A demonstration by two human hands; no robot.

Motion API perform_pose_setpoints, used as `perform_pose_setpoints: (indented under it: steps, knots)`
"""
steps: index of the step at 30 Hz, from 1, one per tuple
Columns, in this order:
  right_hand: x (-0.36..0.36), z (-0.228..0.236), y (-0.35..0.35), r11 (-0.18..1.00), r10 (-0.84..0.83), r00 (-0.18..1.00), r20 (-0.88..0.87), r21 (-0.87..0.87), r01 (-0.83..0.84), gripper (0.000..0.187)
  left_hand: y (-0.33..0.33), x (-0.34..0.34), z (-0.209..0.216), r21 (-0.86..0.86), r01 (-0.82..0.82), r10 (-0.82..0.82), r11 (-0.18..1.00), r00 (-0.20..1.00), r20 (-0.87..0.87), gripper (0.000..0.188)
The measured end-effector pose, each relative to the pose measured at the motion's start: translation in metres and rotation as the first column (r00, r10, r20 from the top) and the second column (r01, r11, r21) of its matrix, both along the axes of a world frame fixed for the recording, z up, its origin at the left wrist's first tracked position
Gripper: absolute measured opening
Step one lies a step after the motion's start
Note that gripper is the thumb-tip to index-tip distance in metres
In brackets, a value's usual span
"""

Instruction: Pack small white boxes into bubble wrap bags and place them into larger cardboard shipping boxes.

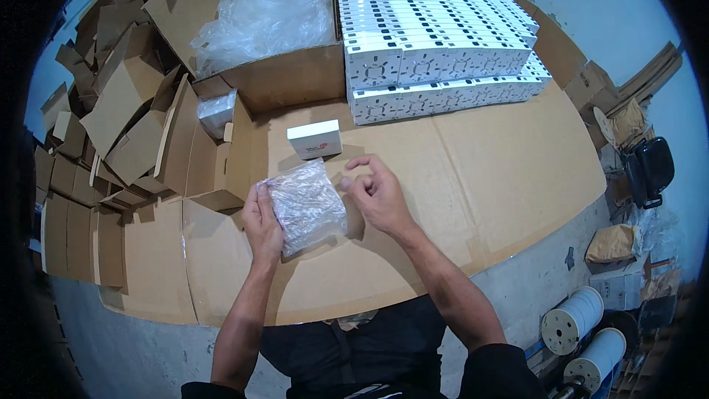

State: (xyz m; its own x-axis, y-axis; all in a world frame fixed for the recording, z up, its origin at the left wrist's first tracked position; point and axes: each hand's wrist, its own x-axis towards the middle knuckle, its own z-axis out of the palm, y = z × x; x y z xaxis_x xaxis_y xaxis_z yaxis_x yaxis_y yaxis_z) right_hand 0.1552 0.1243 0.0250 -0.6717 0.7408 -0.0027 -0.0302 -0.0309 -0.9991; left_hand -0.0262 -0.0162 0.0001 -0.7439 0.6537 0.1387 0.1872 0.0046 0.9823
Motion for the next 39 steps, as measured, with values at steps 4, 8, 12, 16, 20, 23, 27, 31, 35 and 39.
perform_pose_setpoints:
  steps: [4, 8, 12, 16, 20, 23, 27, 31, 35, 39]
  knots:
    - [-0.003, 0.007, 0.003, 0.504, -0.096, 0.995, 0.019, 0.863, 0.032, 0.044, 0.002, -0.002, -0.002, 0.105, 0.035, -0.064, 0.994, 0.955, 0.289, 0.038]
    - [-0.004, 0.016, -0.004, 0.372, 0.009, 0.998, 0.068, 0.926, -0.066, 0.04, 0.002, -0.005, -0.01, 0.023, 0.129, -0.129, 0.991, 0.931, 0.342, 0.038]
    - [0.004, -0.005, 0.001, 0.735, -0.065, 0.995, -0.074, 0.671, 0.098, 0.011, -0.003, -0.006, 0.016, -0.066, 0.293, -0.228, 0.954, 0.848, 0.478, 0.038]
    - [-0.001, -0.001, -0.008, 0.959, -0.127, 0.991, 0.028, 0.257, 0.116, 0.021, -0.007, -0.006, 0.008, 0.071, 0.186, -0.199, 0.98, 0.93, 0.31, 0.034]
    - [-0.005, -0.007, -0.016, 0.988, -0.041, 0.998, 0.052, 0.153, 0.032, 0.023, -0.003, 0.012, 0.017, 0.362, 0.187, -0.245, 0.913, 0.962, 0.122, 0.045]
    - [-0.005, -0.006, -0.013, 0.978, 0.03, 0.995, 0.096, 0.203, -0.049, 0.021, -0.005, 0.007, 0.02, -0.122, 0.413, -0.37, 0.903, 0.888, 0.273, 0.038]
    - [-0.007, -0.01, -0.001, 0.996, 0.032, 0.996, -0.081, 0.083, -0.026, 0.013, -0.006, 0.005, 0.024, -0.151, 0.468, -0.446, 0.871, 0.881, 0.158, 0.031]
    - [-0.004, 0.003, 0.011, 1.0, 0.018, 0.991, -0.13, 0.011, -0.016, 0.011, -0.007, 0.002, 0.022, -0.195, 0.509, -0.482, 0.838, 0.859, 0.17, 0.028]
    - [-0.003, 0.004, 0.02, 0.999, -0.038, 0.986, -0.165, 0.003, 0.039, 0.01, -0.004, 0.003, 0.024, -0.198, 0.515, -0.49, 0.834, 0.856, 0.162, 0.026]
    - [-0.005, 0.028, 0.015, 0.908, -0.113, 0.984, -0.137, 0.389, 0.158, 0.018, -0.007, 0.001, 0.021, -0.192, 0.515, -0.495, 0.836, 0.857, 0.145, 0.026]
